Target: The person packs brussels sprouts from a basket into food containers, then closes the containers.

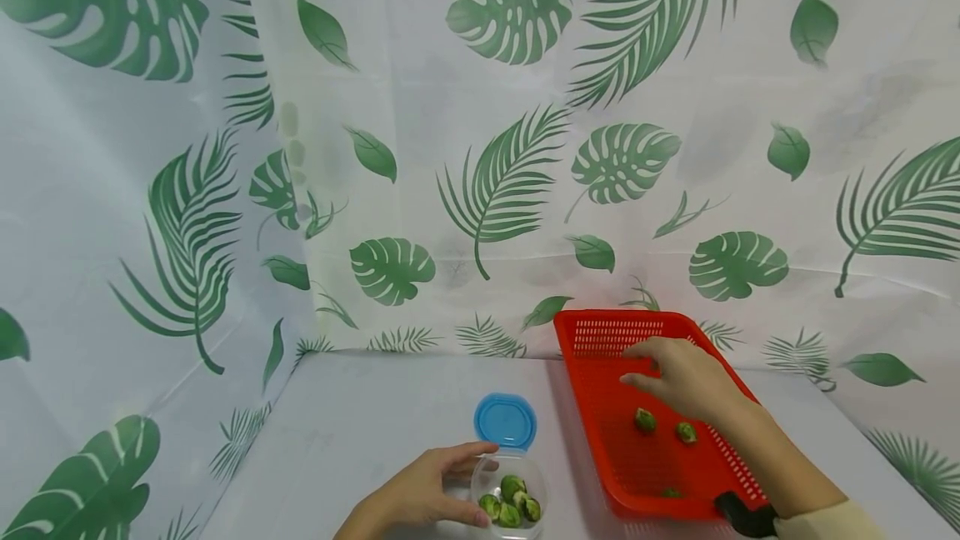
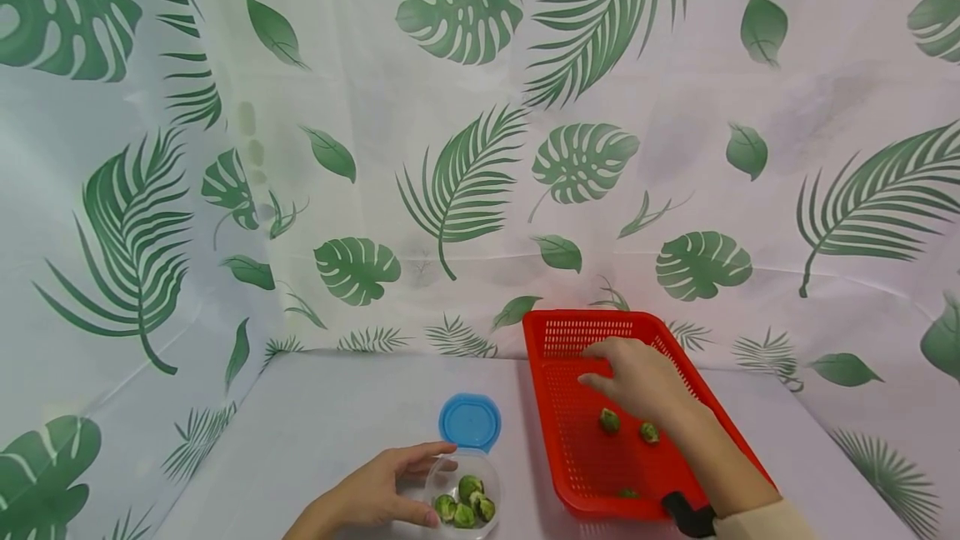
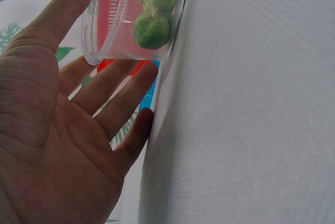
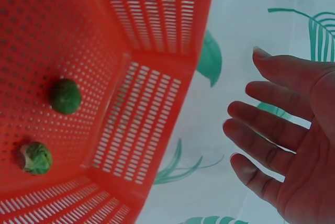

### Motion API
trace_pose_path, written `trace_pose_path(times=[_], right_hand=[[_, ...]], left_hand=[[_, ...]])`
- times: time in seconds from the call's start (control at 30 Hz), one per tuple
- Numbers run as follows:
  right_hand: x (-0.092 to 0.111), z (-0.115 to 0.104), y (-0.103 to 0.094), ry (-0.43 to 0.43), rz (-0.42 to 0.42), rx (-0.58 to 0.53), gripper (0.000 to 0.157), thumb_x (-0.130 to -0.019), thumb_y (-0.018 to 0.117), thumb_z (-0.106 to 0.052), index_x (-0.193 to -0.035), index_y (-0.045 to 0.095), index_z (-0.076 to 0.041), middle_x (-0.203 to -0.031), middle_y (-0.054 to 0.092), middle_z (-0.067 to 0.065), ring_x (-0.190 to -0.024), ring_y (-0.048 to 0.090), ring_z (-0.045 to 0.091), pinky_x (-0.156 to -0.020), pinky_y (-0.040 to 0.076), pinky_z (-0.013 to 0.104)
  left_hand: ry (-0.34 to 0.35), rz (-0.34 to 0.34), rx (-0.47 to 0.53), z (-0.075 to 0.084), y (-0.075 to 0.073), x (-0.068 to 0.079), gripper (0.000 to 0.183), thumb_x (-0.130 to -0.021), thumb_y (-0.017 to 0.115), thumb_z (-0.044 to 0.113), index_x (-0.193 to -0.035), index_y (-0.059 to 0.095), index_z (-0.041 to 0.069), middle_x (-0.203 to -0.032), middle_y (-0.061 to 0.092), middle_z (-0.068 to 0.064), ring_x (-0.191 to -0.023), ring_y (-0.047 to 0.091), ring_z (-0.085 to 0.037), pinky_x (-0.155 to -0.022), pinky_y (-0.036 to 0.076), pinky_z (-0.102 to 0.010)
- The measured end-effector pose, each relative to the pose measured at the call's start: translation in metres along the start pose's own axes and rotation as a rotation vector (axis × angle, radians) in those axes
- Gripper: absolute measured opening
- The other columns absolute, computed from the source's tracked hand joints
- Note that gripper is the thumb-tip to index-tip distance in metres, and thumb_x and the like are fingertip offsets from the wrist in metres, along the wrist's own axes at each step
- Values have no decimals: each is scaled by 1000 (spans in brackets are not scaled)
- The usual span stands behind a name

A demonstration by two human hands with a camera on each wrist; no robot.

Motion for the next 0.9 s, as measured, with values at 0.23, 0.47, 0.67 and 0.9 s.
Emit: trace_pose_path(times=[0.23, 0.47, 0.67, 0.9], right_hand=[[-3, 6, 2, 7, -19, 15, 45, -83, 88, -33, -121, 77, -11, -113, 77, 8, -101, 68, 28, -77, 62, 45], [-8, 10, 0, -8, -23, 12, 41, -84, 87, -31, -118, 78, -9, -109, 78, 7, -98, 70, 27, -76, 62, 44], [-14, 18, 2, 11, -46, -8, 43, -84, 87, -31, -118, 77, -7, -109, 78, 9, -93, 69, 23, -72, 62, 39], [-20, 31, 11, 24, -106, -47, 44, -83, 88, -29, -118, 77, -5, -109, 78, 11, -102, 70, 31, -79, 63, 44]], left_hand=[[-13, -2, 1, 0, 1, 1, 79, -90, 84, 28, -158, 46, 21, -146, 64, -5, -133, 62, -15, -106, 50, -26], [-12, 0, -6, 2, 1, 1, 79, -90, 84, 28, -159, 45, 21, -146, 64, -6, -134, 62, -15, -107, 50, -27], [-18, -3, 1, 2, 1, 1, 78, -90, 84, 28, -158, 46, 21, -147, 64, -6, -134, 62, -15, -107, 51, -28], [-15, -4, 12, 1, 2, 1, 78, -91, 83, 27, -159, 45, 21, -147, 64, -6, -134, 62, -15, -106, 51, -26]])
Point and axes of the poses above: each hand's wrist, its own x-axis away from the middle knuckle, its own y-axis out of the palm, z = x × y, the point moved 7 cm from there along -x, towards the middle knuckle
